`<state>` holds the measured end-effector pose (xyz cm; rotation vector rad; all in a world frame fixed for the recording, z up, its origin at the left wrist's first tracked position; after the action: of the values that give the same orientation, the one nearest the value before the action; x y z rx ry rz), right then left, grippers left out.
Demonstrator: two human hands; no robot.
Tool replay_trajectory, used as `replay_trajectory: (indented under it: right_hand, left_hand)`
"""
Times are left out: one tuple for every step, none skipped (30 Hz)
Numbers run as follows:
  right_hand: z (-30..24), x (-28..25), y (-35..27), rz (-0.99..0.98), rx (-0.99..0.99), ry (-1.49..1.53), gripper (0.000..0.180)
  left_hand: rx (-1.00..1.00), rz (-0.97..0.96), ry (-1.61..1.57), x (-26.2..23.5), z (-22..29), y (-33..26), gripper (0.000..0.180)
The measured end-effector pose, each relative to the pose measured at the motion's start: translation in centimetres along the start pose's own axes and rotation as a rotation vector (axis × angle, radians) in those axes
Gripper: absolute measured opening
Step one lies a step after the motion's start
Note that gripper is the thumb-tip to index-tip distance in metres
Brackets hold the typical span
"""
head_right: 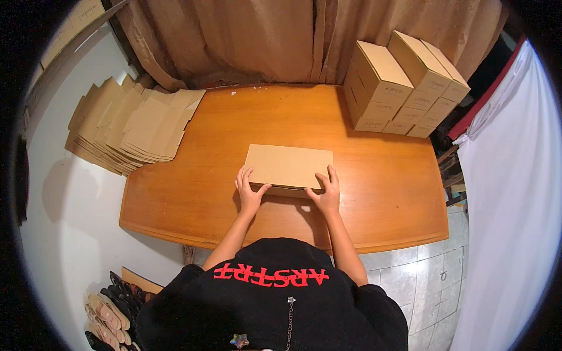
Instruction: Folding cardboard packaging boxes for shoe distribution.
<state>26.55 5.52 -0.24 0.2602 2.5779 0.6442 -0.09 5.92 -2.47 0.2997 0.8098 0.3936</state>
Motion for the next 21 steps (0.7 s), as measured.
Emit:
replay_trajectory:
  right_hand:
    - [-0.1,0.1,-0.2,-0.004,-0.020,-0.015,0.049]
    - [-0.3,0.1,-0.4,-0.007,-0.040,-0.030,0.048]
    - [-0.3,0.1,-0.6,-0.007,-0.041,-0.032,0.048]
    - [-0.3,0.2,-0.9,-0.026,-0.043,-0.068,0.047]
    - [-0.4,0.2,-1.2,-0.044,-0.044,-0.105,0.046]
    - [-0.3,0.2,-1.5,-0.051,-0.051,-0.086,0.047]
    - [-0.4,0.1,-1.5,-0.053,-0.054,-0.083,0.047]
    - [-1.0,-0.1,-1.6,-0.051,-0.118,-0.143,0.048]
    - [-1.6,-0.2,-1.8,-0.048,-0.181,-0.202,0.049]
    - [-1.7,-0.4,-2.1,-0.035,-0.183,-0.239,0.054]
    - [-1.7,-0.7,-2.3,-0.033,-0.185,-0.238,0.054]
    - [-1.8,-0.7,-2.5,-0.083,-0.207,-0.242,0.056]
    - [-2.0,-0.7,-2.7,-0.134,-0.231,-0.245,0.058]
    - [-1.7,-0.4,-3.0,-0.194,-0.260,-0.259,0.068]
    - [-1.5,-0.4,-2.9,-0.192,-0.263,-0.257,0.068]
    - [-1.3,-0.8,-2.4,-0.174,-0.217,-0.144,0.075]
    - [-1.1,-1.1,-2.0,-0.156,-0.171,-0.029,0.083]
    - [-0.1,-0.7,-1.5,-0.186,-0.032,0.092,0.106]
    - [0.2,-0.4,-0.9,-0.184,-0.037,0.093,0.106]
    - [0.8,-0.2,-0.3,-0.203,-0.089,0.059,0.114]
    - [1.3,0.0,0.0,-0.223,-0.140,0.024,0.122]
  left_hand:
    - [0.001,0.000,-0.001,0.0,0.1,-0.1,0.073]
    - [-0.011,-0.012,-0.005,0.0,0.0,-0.1,0.073]
    - [-0.022,-0.025,-0.009,0.1,-0.1,0.0,0.072]
    - [-0.022,-0.023,-0.009,0.1,-0.1,0.0,0.072]
    - [-0.036,-0.040,-0.005,0.3,-0.2,0.0,0.069]
    - [-0.050,-0.056,-0.002,0.4,-0.4,0.1,0.065]
    - [-0.051,-0.052,-0.001,0.6,-0.8,0.1,0.065]
    - [-0.084,-0.055,-0.019,0.8,-1.6,0.2,0.062]
    - [-0.116,-0.058,-0.038,1.1,-2.3,0.3,0.059]
    - [-0.114,-0.057,-0.038,1.2,-2.5,0.6,0.059]
    - [-0.141,-0.078,-0.102,1.5,-2.9,1.0,0.059]
    - [-0.168,-0.098,-0.166,1.8,-3.3,1.5,0.059]
    - [-0.166,-0.095,-0.166,1.9,-3.4,2.1,0.059]
    - [-0.162,-0.025,-0.176,1.5,-3.6,2.8,0.060]
    - [-0.159,0.046,-0.186,1.1,-3.6,3.4,0.062]
    - [-0.283,0.027,-0.184,0.9,-3.5,3.8,0.073]
    - [-0.280,0.029,-0.186,1.5,-3.5,4.0,0.073]
    - [-0.432,0.047,-0.163,2.1,-4.7,3.8,0.077]
    - [-0.583,0.065,-0.139,2.5,-5.7,3.3,0.082]
    - [-0.594,-0.056,-0.198,3.8,-4.5,3.1,0.091]
    - [-0.582,-0.065,-0.205,5.0,-3.5,2.7,0.091]
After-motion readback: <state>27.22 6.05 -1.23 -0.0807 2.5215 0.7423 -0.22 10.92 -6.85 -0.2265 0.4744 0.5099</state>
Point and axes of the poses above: each hand's wrist, its own y-axis towards the middle knuckle, its own x-axis out of the palm, z = x × y, the point moved 8 cm from there along y, towards the middle knuckle, and after that the axes turned 12 degrees about y, right-handed, at the moved point
